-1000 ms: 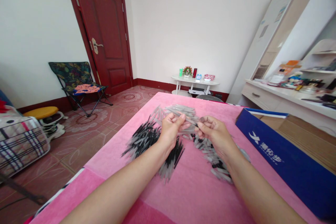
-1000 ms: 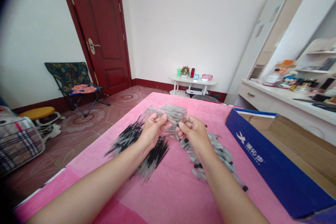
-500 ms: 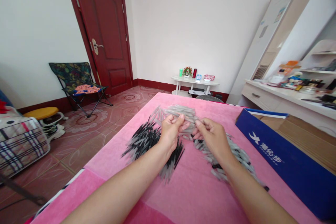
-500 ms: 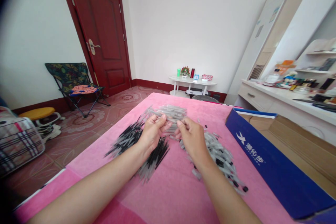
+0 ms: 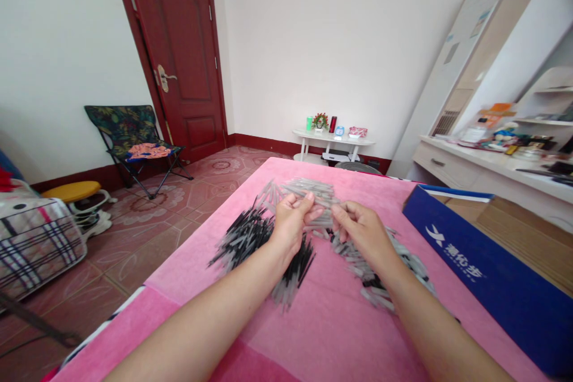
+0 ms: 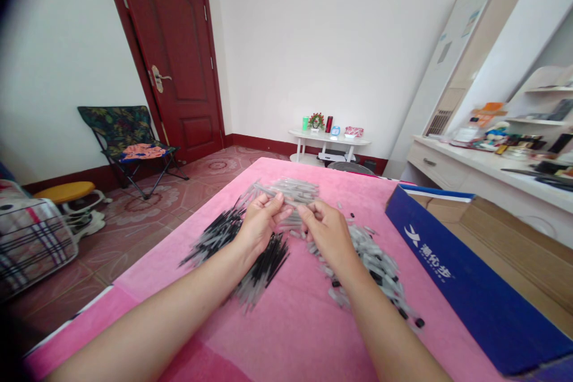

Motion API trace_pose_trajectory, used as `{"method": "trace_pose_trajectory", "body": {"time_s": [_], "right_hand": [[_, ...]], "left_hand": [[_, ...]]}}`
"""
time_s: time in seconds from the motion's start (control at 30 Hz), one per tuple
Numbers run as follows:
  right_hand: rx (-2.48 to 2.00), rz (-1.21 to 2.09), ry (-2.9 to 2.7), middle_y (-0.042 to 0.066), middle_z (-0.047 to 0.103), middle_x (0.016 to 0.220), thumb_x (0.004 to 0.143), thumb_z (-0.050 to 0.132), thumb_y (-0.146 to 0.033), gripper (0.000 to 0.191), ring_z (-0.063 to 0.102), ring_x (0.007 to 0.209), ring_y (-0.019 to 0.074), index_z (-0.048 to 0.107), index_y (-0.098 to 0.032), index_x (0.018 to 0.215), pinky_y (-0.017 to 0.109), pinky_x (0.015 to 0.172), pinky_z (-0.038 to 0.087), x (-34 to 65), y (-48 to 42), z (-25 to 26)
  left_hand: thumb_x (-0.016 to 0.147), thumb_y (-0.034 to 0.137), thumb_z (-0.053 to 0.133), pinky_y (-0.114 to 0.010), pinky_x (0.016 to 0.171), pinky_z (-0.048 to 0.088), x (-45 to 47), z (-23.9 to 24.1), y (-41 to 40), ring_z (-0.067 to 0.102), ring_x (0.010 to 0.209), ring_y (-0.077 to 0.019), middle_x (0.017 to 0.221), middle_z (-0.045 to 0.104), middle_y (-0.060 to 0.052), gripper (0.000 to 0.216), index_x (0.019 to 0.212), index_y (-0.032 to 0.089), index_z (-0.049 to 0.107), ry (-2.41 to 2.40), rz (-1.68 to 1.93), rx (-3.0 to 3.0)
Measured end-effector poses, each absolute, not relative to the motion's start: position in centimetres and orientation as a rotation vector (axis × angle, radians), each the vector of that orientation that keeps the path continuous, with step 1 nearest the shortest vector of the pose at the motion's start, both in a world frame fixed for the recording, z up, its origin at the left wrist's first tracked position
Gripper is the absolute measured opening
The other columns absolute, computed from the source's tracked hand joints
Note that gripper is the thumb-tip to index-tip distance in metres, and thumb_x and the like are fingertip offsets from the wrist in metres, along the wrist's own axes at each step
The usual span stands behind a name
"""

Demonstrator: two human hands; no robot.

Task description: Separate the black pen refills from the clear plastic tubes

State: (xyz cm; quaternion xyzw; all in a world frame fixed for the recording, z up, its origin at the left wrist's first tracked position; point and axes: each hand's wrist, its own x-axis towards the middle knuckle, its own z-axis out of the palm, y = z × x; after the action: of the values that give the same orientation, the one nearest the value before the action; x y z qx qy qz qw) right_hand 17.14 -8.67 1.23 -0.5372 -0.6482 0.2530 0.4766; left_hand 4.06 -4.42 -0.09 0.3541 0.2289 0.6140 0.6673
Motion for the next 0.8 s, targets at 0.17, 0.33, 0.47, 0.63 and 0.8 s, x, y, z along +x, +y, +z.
{"method": "trace_pose_trajectory", "body": {"time_s": [0.17, 0.33, 0.47, 0.63, 0.8], "right_hand": [[-1.256, 0.618, -1.551, -0.004, 0.051, 0.047, 0.077, 0.05, -0.041, 0.029, 0.045, 0.04, 0.0092, 0.049, -0.018, 0.06, 0.02, 0.043, 0.035, 16.89, -8.82, 1.68], [-1.297, 0.59, -1.57, -0.004, 0.051, 0.047, 0.079, 0.046, -0.045, 0.031, 0.045, 0.04, 0.0099, 0.051, -0.018, 0.064, 0.021, 0.043, 0.035, 17.02, -8.78, 1.52], [-1.302, 0.525, -1.588, -0.003, 0.052, 0.05, 0.079, 0.047, -0.043, 0.031, 0.047, 0.043, 0.01, 0.049, -0.018, 0.061, 0.021, 0.045, 0.036, 17.18, -8.67, 1.26], [-1.324, 0.6, -1.592, -0.003, 0.051, 0.047, 0.082, 0.041, -0.045, 0.036, 0.045, 0.04, 0.0096, 0.05, -0.018, 0.06, 0.021, 0.042, 0.034, 17.32, -8.8, 1.44], [-1.26, 0.586, -1.529, -0.003, 0.05, 0.048, 0.078, 0.05, -0.041, 0.029, 0.045, 0.041, 0.0085, 0.049, -0.017, 0.061, 0.02, 0.044, 0.034, 17.0, -8.84, 1.57]], "left_hand": [[0.06, 0.03, 0.071, -0.023, 0.061, 0.051, 4.18, -0.26, -4.43, 0.06, 0.058, -0.0098, 0.066, 0.063, -0.002, 0.027, 0.073, 0.011, 0.057, 0.505, 1.373, 0.808], [0.06, 0.028, 0.072, -0.023, 0.061, 0.051, 4.17, -0.23, -4.54, 0.06, 0.059, -0.0097, 0.066, 0.062, -0.001, 0.025, 0.072, 0.011, 0.057, 0.503, 1.381, 0.791], [0.062, 0.026, 0.07, -0.023, 0.062, 0.051, 4.14, -0.21, -4.59, 0.059, 0.06, -0.0096, 0.069, 0.062, -0.002, 0.022, 0.071, 0.011, 0.056, 0.494, 1.376, 0.786], [0.061, 0.025, 0.071, -0.023, 0.061, 0.051, 4.17, -0.07, -4.7, 0.059, 0.061, -0.0101, 0.067, 0.062, -0.002, 0.023, 0.071, 0.011, 0.056, 0.491, 1.379, 0.783], [0.063, 0.026, 0.07, -0.023, 0.061, 0.051, 4.14, -0.08, -4.68, 0.058, 0.058, -0.0086, 0.066, 0.061, -0.001, 0.022, 0.071, 0.011, 0.056, 0.481, 1.374, 0.791]]}}
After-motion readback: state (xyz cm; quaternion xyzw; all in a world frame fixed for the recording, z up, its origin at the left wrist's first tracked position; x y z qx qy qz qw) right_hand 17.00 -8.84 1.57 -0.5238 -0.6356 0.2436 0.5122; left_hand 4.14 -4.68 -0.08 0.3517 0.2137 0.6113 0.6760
